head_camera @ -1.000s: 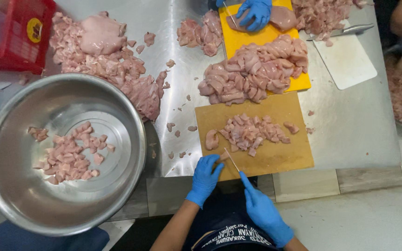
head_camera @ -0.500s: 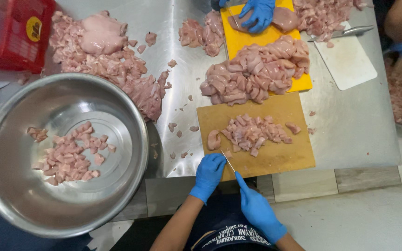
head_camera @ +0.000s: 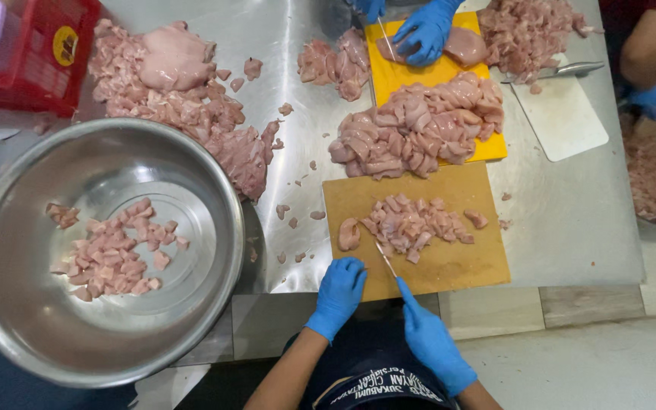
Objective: The person cuts raw chicken pieces into smaller cubes with a knife on a yellow cutting board and moves the cut pieces into a large metal bowl, working at a stainless steel table alongside other workers who are also processing chicken.
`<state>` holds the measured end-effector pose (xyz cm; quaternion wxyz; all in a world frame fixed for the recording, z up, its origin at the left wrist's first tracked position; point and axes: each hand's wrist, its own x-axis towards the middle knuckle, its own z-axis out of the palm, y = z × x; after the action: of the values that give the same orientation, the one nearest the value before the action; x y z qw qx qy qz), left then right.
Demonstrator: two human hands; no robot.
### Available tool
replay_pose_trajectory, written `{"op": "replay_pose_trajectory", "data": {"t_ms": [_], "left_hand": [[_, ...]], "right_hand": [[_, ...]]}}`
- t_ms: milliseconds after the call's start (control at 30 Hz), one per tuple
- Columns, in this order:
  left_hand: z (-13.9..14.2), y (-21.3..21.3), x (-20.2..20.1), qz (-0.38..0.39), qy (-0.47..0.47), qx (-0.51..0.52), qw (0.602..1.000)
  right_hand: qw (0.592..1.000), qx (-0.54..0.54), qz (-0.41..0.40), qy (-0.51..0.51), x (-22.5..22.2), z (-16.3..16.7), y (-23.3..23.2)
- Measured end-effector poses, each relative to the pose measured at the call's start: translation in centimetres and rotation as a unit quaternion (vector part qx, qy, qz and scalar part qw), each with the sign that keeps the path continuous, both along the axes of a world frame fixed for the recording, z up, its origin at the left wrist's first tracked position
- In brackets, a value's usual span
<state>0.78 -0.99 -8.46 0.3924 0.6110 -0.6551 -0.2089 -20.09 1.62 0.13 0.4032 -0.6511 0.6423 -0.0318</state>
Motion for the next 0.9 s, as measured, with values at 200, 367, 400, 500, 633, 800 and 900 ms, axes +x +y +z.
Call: {"op": "replay_pose_trajectory", "data": {"t_ms": [200,367,400,500,633,800,900], "left_hand": [[0.7,-0.7,-0.4,-0.003,0.052,0.034,0.998],[2.3,-3.3,1.2,0.113,0.061,-0.013,0.992],[2.6,-4.2,1.8,0.145,0.041,-0.023,0.988],[3.2,-7.1,3.3,0.098,-0.005,0.147,0.984],[3.5,-9.5,3.6,0.014,-0.094,0.228,0.969],[2.6,-9.4,3.4,0.014,-0.077,0.275,0.958],[2.1,-8.1,4.0,-0.014,-0.094,0.258,0.961]], "right_hand": [[0.997,0.052,-0.051,-0.014,-1.5,2.6,-0.8],[0.997,0.033,-0.052,-0.043,-0.5,2.8,0.4],[0.998,0.002,-0.012,-0.065,-0.3,2.7,0.7],[0.994,-0.001,0.06,-0.088,0.3,1.9,1.1],[0.992,0.025,0.109,-0.051,0.6,0.6,0.7],[0.998,-0.004,0.014,-0.062,-1.0,-0.8,-0.3],[0.998,0.026,-0.03,-0.04,-2.8,-0.8,-0.8]]}}
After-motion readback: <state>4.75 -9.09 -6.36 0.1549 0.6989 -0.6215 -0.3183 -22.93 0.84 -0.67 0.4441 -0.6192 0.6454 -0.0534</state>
